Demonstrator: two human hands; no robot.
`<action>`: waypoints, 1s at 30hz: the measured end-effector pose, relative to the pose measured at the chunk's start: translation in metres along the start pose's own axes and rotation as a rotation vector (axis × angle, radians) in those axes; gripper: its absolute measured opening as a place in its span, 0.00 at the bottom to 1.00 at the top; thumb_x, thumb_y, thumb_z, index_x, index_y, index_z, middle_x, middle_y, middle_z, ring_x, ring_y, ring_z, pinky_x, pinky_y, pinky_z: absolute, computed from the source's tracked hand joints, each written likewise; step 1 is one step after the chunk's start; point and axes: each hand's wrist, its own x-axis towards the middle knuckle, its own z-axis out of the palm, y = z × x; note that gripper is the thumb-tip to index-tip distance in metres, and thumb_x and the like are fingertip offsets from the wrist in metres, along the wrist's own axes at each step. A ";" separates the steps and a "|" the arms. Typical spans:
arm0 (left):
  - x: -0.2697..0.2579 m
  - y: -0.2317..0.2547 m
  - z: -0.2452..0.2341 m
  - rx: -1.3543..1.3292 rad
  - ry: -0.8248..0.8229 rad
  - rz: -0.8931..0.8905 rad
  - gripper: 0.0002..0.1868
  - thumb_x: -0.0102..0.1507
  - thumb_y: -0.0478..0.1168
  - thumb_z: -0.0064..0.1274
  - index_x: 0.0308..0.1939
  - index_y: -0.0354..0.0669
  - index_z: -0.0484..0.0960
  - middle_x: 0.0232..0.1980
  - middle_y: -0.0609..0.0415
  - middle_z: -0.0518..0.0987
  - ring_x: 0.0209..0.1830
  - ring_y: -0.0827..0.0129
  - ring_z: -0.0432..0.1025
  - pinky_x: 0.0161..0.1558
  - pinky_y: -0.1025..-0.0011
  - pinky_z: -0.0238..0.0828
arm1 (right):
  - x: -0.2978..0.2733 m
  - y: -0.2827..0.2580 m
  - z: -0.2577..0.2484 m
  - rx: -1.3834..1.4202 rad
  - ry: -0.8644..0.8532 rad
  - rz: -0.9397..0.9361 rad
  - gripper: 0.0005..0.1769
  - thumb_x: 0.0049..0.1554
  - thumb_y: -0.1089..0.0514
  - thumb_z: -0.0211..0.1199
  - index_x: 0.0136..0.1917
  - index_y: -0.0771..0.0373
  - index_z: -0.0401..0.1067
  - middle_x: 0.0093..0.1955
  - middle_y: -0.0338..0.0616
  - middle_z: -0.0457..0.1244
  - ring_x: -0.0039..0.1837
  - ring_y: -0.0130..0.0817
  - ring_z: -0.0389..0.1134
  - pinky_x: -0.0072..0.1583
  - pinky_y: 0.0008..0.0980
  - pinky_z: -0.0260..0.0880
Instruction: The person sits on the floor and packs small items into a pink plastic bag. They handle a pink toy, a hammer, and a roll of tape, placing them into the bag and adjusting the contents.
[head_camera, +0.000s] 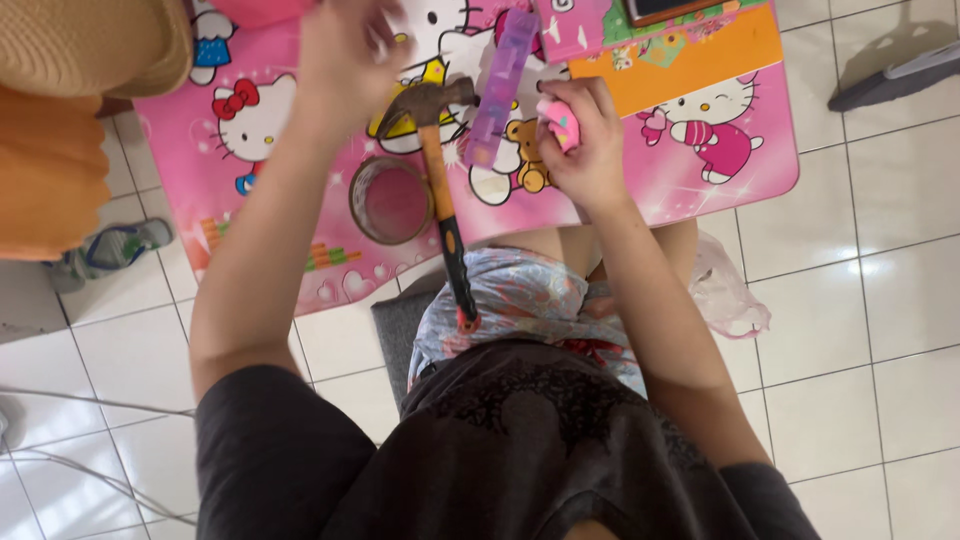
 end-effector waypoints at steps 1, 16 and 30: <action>-0.023 0.025 -0.003 0.051 -0.033 0.040 0.11 0.59 0.36 0.63 0.43 0.36 0.81 0.30 0.48 0.79 0.29 0.55 0.76 0.34 0.61 0.72 | 0.001 -0.003 -0.001 -0.020 -0.019 -0.026 0.27 0.53 0.73 0.65 0.65 0.61 0.71 0.58 0.49 0.62 0.59 0.47 0.69 0.59 0.40 0.73; -0.154 0.128 0.006 0.328 0.037 -0.312 0.25 0.60 0.37 0.63 0.62 0.44 0.76 0.52 0.49 0.79 0.52 0.49 0.71 0.54 0.50 0.65 | 0.002 -0.058 -0.009 -0.268 -0.509 0.066 0.28 0.54 0.58 0.71 0.66 0.42 0.71 0.53 0.51 0.61 0.48 0.47 0.72 0.48 0.44 0.74; -0.075 0.161 0.104 0.215 -0.192 0.264 0.23 0.56 0.32 0.58 0.56 0.39 0.76 0.51 0.46 0.76 0.57 0.51 0.70 0.70 0.41 0.56 | -0.087 -0.042 -0.112 -0.321 -0.182 0.323 0.35 0.52 0.63 0.67 0.72 0.53 0.67 0.57 0.57 0.62 0.49 0.51 0.71 0.51 0.44 0.74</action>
